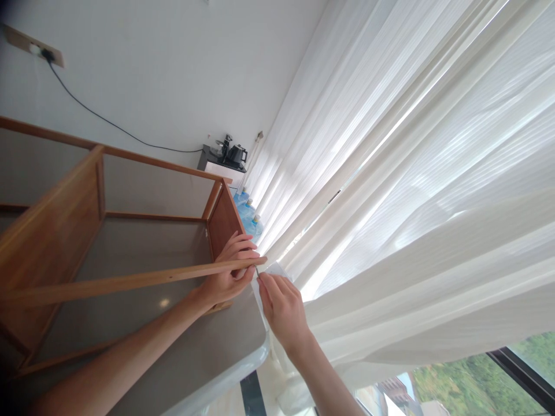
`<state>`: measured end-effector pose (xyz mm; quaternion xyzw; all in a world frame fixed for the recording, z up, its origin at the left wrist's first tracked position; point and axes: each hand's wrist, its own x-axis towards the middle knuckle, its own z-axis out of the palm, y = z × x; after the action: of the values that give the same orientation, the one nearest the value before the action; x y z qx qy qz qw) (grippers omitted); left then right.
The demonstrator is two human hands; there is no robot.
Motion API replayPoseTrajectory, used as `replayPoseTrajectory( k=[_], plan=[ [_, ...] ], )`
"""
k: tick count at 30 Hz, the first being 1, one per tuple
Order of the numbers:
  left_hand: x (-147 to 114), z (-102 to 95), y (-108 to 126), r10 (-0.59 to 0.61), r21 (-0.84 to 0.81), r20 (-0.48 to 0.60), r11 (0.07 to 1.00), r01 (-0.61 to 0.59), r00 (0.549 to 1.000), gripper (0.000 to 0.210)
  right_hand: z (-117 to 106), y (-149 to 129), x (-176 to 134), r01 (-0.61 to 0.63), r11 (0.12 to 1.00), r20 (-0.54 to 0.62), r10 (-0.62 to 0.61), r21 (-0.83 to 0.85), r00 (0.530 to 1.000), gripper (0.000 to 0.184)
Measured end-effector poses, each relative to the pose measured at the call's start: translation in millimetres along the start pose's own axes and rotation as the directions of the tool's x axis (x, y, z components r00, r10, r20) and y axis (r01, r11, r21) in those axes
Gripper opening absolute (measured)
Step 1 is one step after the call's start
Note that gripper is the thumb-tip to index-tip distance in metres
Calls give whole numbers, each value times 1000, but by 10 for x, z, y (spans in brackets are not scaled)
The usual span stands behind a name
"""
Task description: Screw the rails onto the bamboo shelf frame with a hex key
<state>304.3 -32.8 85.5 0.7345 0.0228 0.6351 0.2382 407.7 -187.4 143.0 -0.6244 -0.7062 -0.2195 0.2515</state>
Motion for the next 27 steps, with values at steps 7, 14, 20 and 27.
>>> replayPoseTrajectory(
  k=[7,14,20,27],
  plan=[
    [14,-6,9,7,1,-2,1000,-7,1000,29,-35,26,58,112,992,33,-110,-58,993,22],
    [5,7,6,7,6,-10,1000,-7,1000,29,-25,53,23,104,993,46,-101,-63,994,23],
    [8,3,18,9,11,-13,1000,-9,1000,30,-73,44,74,151,981,52,-146,-118,988,20],
    [4,8,20,-2,8,-12,1000,2,1000,29,-190,34,130,278,913,167,-237,-299,957,29]
  ],
)
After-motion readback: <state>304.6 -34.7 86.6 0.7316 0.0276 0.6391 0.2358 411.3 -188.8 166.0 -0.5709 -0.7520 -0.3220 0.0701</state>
